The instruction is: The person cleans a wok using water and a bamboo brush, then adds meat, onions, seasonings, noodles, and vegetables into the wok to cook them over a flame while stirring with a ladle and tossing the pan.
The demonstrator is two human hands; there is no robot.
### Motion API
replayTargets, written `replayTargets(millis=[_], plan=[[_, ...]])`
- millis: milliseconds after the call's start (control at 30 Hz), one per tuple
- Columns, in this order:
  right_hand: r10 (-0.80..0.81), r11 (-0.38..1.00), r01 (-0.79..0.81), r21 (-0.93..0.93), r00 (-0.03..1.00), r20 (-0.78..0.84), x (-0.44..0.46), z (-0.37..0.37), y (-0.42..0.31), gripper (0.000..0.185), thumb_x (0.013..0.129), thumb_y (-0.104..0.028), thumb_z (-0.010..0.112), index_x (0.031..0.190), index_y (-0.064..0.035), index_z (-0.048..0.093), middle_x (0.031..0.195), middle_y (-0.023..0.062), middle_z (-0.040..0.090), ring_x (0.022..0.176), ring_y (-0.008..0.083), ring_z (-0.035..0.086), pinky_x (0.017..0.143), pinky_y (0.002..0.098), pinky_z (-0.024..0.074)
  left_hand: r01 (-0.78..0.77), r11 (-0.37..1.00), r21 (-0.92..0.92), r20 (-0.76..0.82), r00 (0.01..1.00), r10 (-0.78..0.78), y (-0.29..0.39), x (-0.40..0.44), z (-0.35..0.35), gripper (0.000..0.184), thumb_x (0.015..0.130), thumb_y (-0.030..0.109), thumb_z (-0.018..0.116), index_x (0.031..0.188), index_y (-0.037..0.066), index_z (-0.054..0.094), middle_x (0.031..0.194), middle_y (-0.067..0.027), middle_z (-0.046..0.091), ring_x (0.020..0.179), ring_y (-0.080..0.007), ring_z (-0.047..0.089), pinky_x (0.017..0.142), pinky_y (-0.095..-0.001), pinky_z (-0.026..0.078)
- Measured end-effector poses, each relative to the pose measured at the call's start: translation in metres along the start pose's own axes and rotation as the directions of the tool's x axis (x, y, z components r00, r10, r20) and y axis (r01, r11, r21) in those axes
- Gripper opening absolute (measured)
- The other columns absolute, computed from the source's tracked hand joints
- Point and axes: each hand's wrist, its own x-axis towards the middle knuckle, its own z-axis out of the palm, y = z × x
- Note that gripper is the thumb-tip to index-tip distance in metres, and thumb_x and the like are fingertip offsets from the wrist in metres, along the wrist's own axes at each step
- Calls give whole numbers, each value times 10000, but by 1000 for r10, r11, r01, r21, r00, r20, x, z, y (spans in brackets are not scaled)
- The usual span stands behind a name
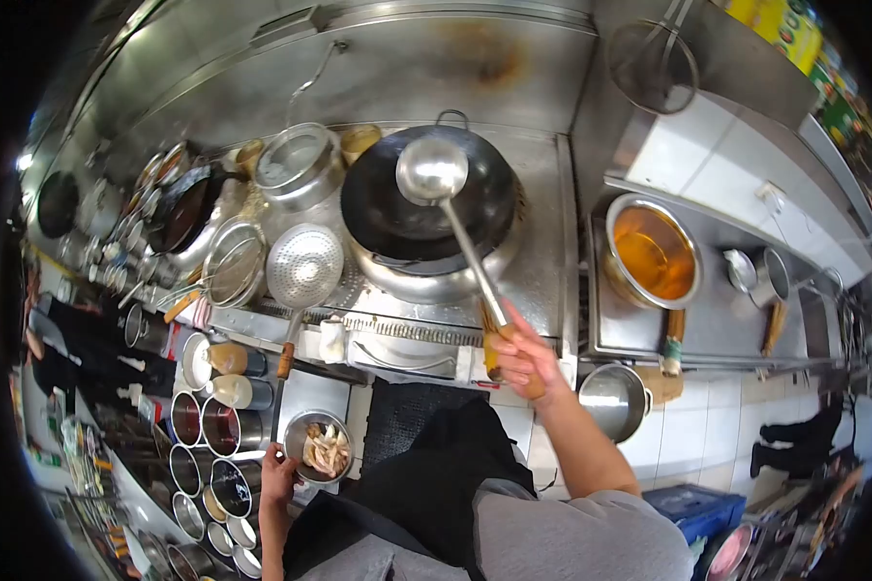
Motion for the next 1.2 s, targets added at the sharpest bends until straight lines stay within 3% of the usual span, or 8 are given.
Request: replayTargets(millis=[100, 233, 433, 533, 633, 800, 967, 1200], plan=[[-202, 894, 140, -426, 974, -105, -76, 57, -32, 764, 951, -104, 593, 1578, -259, 186, 796, 10, 454, 470, 43, 400, 367, 186, 378, 0, 1000, 18, 66, 998, -1, 0, 21, 1, 209, 822, 23, 611, 965, 65, 465, 700, -80, 604, 466, -136, 545, 389, -270, 466], [-553, 250, -27, -968, 816, -165, -149, 124, -71, 865, 884, 16, 558, 1592, -259, 144, 712, 16, 469, 494, 78, 442, 404, 223, 408, 0, 999, -42, 127, 992, 6, 7, 32, 14, 204, 832, 34, 614, 978, 71, 477, 694, -71, 597, 465, -137, 534, 384, -275, 443], [-764, -557, -660, -505, 645, 1, -234, 56, -124, 887, 832, 102, 473, 1595, -237, 174, 652, 13, 452, 541, 150, 443, 545, 311, 455, -46, 992, -120, 178, 982, 67, -31, 52, 21, 188, 869, 35, 614, 988, 76, 475, 730, -71, 591, 483, -130, 534, 378, -274, 414], [-750, -594, -548, -589, 642, 159, -222, 30, -93, 831, 835, 58, 489, 1578, -204, 225, 658, 60, 468, 555, 175, 481, 569, 344, 464, -40, 993, -107, 72, 996, 48, -47, 40, 14, 190, 862, 28, 603, 979, 81, 463, 730, -68, 592, 485, -128, 537, 381, -280, 418], [-734, 32, -276, -961, 645, -210, -167, 43, -35, 799, 849, 18, 479, 1565, -216, 213, 638, 41, 470, 466, 151, 493, 439, 290, 444, -39, 985, -169, -84, 996, 25, -79, 19, -11, 203, 851, 23, 592, 985, 83, 454, 729, -62, 592, 502, -122, 543, 392, -281, 418], [106, 579, -400, -710, 901, -421, -58, 114, 22, 769, 794, -41, 555, 1495, -230, 302, 605, 31, 419, 375, 102, 388, 328, 249, 344, -33, 997, -73, -409, 912, 0, -151, -31, -57, 269, 829, 2, 570, 1067, 55, 457, 735, -43, 582, 626, -127, 565, 532, -288, 448], [859, 164, -868, -469, 359, -364, 30, 100, 125, 731, 881, -86, 607, 1515, -234, 275, 660, 54, 424, 415, 127, 420, 392, 265, 357, -84, 953, -290, -692, 707, -148, -203, -140, -81, 386, 807, -17, 548, 1180, 47, 472, 819, -103, 634, 697, -150, 592, 621, -308, 495], [952, -301, -553, -777, -222, -210, 78, 171, 377, 743, 874, -95, 638, 1514, -124, 261, 783, 91, 540, 437, 122, 487, 399, 265, 418, -34, 983, -181, -955, 244, -167, -304, -289, -107, 635, 775, 90, 588, 1396, 88, 456, 1009, -205, 647, 772, -262, 619, 753, -388, 512]])
